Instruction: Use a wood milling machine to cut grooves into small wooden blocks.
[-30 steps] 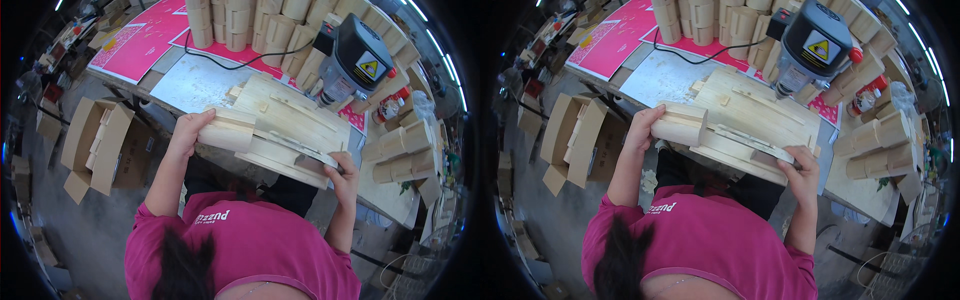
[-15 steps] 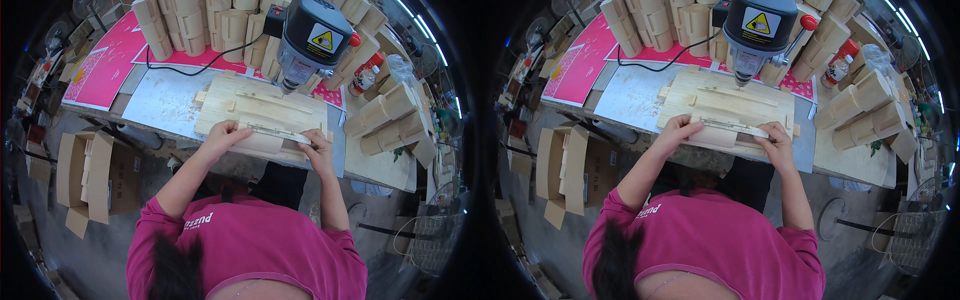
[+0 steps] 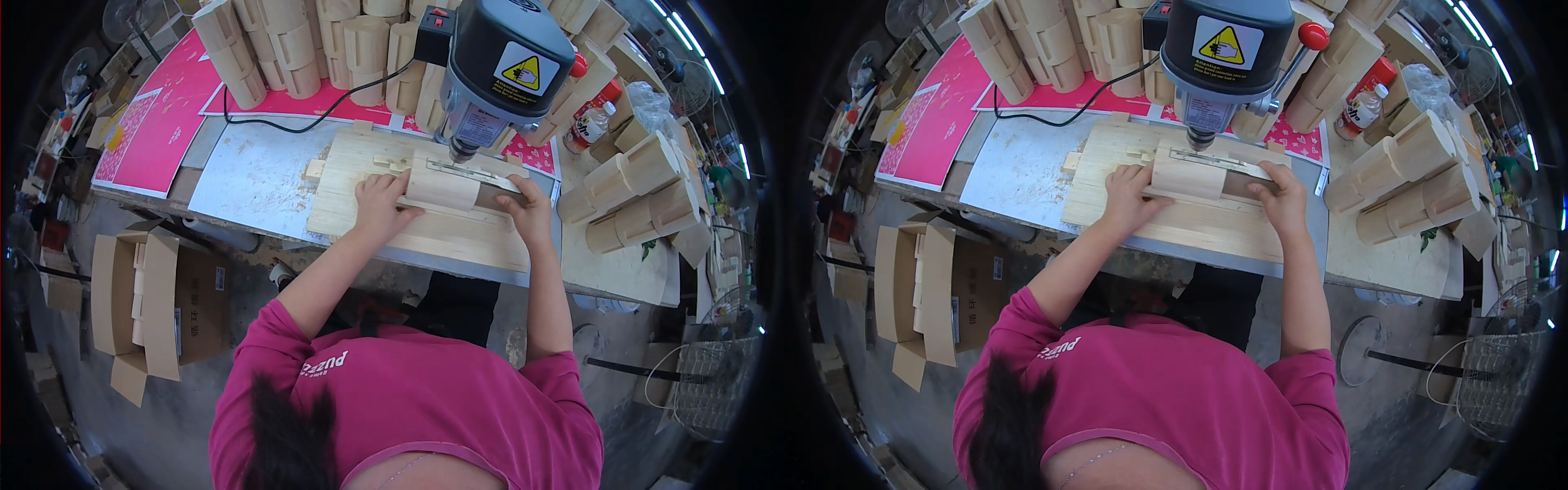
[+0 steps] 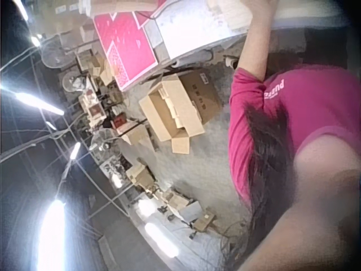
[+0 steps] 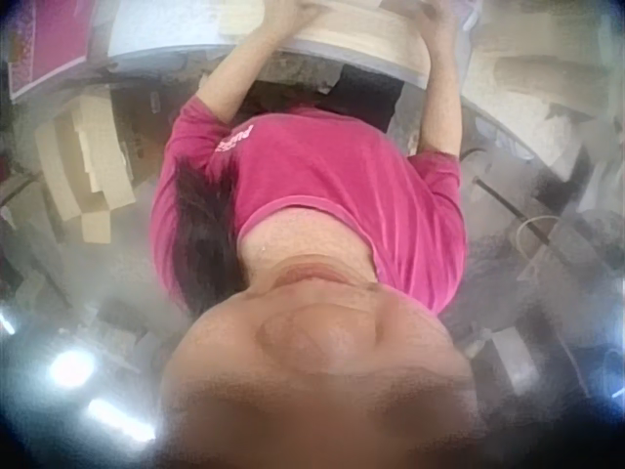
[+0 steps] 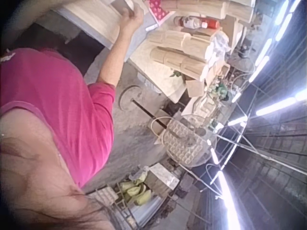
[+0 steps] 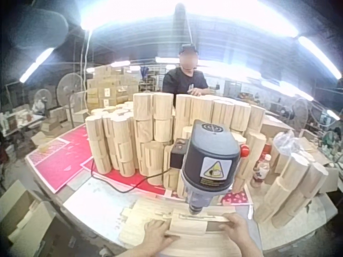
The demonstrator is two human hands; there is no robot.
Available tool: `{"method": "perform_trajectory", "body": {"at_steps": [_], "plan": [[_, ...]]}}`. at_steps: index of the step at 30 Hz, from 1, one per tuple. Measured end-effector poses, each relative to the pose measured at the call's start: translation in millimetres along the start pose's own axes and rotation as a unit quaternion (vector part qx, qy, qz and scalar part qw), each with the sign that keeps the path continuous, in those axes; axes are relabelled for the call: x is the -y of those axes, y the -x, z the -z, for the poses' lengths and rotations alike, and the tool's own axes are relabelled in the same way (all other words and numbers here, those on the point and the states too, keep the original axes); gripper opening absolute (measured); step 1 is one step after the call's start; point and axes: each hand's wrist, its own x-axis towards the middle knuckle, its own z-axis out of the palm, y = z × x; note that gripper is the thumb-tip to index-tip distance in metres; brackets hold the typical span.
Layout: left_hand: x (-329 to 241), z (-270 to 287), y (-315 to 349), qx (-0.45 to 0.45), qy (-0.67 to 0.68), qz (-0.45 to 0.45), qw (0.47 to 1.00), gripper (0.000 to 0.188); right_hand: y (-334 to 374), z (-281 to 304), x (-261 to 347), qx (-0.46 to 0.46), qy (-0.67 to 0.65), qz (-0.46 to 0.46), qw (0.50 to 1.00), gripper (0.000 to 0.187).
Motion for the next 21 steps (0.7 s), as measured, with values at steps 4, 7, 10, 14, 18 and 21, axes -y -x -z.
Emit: {"method": "perform_trajectory", "body": {"at_steps": [4,7,10,14,18,21], "plan": [[26,4,2,-0.006,0.000,0.008,1.000,0.067,-3,-20,13,0.005,-0.004,0.028,1.000,0.037],[31,9,-1,0.021,0.003,0.008,1.000,0.063,-4,-19,18,0.030,0.008,0.019,0.999,0.039],[36,14,-4,0.043,0.015,-0.007,0.999,0.060,-11,-9,28,0.101,0.013,0.017,0.995,0.048],[40,15,-5,0.055,0.013,-0.025,0.998,0.057,-34,22,45,0.073,-0.008,0.060,0.995,0.055],[41,13,-5,0.054,0.032,-0.023,0.998,0.055,-108,67,111,-0.095,-0.063,0.076,0.991,0.044],[37,15,-6,0.061,0.022,-0.020,0.998,0.053,-156,75,110,-0.072,-0.044,0.063,0.994,0.038]]}}
